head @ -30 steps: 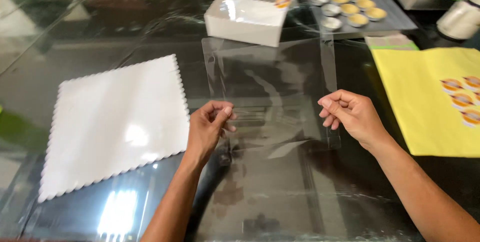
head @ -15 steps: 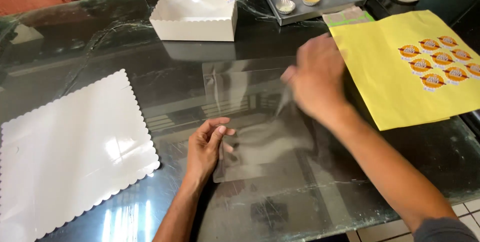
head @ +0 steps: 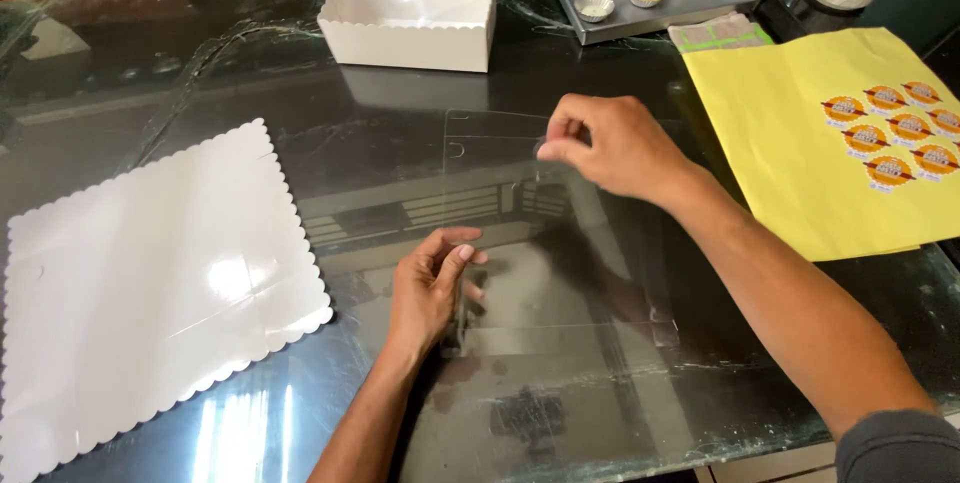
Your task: Assembling clear plastic pastry boxes and applying stickers on a workbench.
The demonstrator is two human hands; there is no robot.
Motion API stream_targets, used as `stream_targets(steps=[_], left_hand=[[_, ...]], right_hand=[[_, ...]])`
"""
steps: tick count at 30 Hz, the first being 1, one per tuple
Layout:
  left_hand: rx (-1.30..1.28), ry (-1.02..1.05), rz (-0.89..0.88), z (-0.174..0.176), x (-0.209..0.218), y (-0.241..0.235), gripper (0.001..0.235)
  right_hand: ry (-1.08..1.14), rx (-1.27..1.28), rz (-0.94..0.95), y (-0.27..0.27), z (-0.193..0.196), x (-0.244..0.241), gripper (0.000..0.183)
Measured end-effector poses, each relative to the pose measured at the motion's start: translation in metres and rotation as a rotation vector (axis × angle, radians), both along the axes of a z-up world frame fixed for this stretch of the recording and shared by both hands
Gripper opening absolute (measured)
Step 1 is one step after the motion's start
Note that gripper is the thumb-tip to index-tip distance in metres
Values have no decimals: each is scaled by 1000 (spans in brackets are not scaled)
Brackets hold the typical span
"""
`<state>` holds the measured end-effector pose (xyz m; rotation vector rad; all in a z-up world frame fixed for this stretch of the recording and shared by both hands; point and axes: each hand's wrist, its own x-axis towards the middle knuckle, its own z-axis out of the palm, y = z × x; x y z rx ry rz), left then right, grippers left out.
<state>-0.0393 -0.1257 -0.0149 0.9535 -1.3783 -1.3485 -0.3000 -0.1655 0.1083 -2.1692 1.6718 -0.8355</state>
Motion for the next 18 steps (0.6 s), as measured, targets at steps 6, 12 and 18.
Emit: stream_targets(steps=[6,12,18], left_hand=[[-8,-6,-4,-8,0,-2,22],[-2,-84,-7,-4,-1,-1,22],[106,-9,-53,-5,-1,-1,23]], right_hand=[[-481,7,180,-40,-17,-35,22],[-66,646,497,-27,36,-16,41],[-337,304,251,-50,5,-42,25]])
